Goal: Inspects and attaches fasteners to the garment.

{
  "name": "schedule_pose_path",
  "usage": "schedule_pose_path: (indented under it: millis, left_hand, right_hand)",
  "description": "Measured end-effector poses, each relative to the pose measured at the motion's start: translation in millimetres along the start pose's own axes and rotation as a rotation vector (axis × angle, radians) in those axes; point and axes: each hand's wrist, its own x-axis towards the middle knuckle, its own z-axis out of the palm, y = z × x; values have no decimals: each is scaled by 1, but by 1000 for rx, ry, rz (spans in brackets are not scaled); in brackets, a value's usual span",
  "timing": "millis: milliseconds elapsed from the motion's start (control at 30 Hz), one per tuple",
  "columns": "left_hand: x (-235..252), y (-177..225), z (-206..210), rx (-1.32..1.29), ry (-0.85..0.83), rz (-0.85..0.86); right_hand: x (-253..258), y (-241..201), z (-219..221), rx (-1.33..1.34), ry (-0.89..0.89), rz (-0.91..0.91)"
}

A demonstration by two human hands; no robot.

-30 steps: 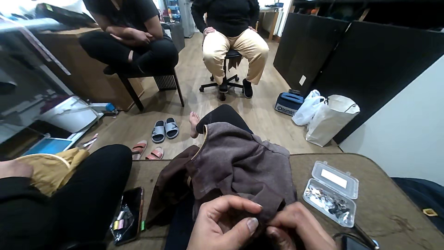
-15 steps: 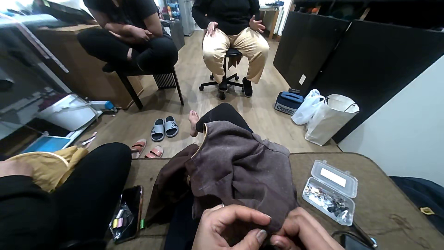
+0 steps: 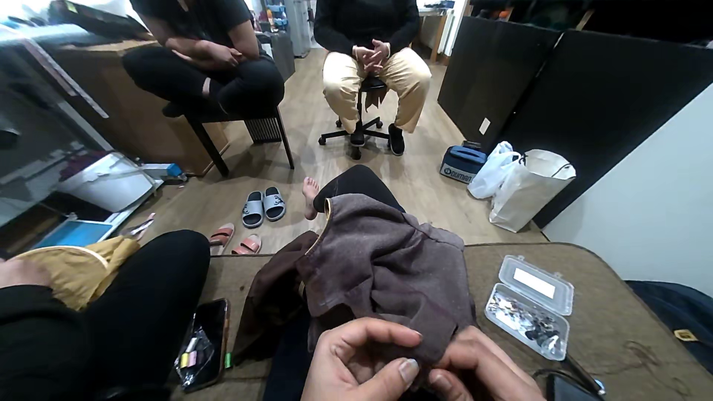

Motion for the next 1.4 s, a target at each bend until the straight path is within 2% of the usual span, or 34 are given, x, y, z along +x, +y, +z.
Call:
schedule_pose_path:
  millis: [167, 233, 400, 533, 767, 1033, 1133, 1267, 1333, 1400]
  left_hand:
    - [0, -1, -1, -18, -3, 8]
    - [0, -1, -2, -20, 1, 12]
    - [-1, 1, 0, -4, -6, 21]
    - [-1, -1, 0, 51, -39, 43]
    - [2, -2, -5, 83, -80, 14]
    - [4, -7, -5, 83, -59, 26]
    - [6, -10, -4, 46, -28, 31]
    - [9, -15, -10, 11, 87, 100]
    - [10, -16, -11, 12, 125, 125]
    - [9, -15, -10, 14, 115, 118]
  right_hand:
    - [0, 0, 0, 7, -2, -3]
    - [0, 1, 1, 86, -4, 31]
    - [1, 1, 3, 441, 20, 209]
    - [2, 0, 5, 517, 42, 262]
    - [8, 4, 2, 796, -59, 515]
    - [12, 12, 5, 842, -79, 546]
    - [11, 16, 7, 706, -8, 407]
    - [7, 14, -2, 150, 195, -60]
    - [5, 4, -8, 11, 202, -215]
    - [1, -3, -4, -74, 147, -273]
